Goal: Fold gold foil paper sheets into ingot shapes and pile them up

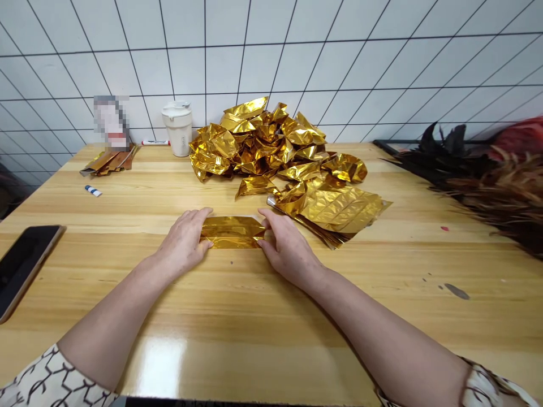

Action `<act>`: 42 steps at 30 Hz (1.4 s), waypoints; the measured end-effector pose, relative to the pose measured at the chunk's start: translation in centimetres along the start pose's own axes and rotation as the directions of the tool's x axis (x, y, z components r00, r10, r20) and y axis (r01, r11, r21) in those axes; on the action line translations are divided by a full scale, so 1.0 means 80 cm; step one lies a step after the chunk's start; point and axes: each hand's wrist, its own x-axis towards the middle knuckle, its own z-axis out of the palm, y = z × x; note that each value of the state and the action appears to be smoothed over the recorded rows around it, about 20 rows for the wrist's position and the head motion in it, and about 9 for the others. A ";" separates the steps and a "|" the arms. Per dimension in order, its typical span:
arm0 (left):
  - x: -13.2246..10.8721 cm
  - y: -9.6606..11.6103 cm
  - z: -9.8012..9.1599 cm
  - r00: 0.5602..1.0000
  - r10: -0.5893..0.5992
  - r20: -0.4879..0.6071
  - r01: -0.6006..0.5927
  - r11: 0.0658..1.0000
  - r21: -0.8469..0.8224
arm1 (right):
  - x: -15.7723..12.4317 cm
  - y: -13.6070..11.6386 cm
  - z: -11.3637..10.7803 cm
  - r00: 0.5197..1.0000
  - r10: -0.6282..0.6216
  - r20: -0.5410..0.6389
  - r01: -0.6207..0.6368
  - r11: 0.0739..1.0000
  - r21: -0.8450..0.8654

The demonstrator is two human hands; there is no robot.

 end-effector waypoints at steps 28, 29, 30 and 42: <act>-0.015 0.028 0.007 0.915 0.369 0.162 -0.391 0.912 0.127 | -0.005 -0.022 -0.017 0.963 -0.185 0.197 0.228 0.948 -0.224; -0.016 0.031 0.008 0.902 0.392 0.183 -0.417 0.900 0.128 | -0.005 -0.022 -0.017 0.962 -0.188 0.197 0.231 0.946 -0.226; -0.017 0.033 0.009 0.890 0.406 0.206 -0.436 0.890 0.130 | -0.006 -0.023 -0.017 0.962 -0.190 0.198 0.233 0.945 -0.229; -0.016 0.033 0.008 0.869 0.378 0.320 -0.441 0.884 0.153 | -0.008 -0.032 -0.019 0.960 -0.224 0.168 0.259 0.938 -0.231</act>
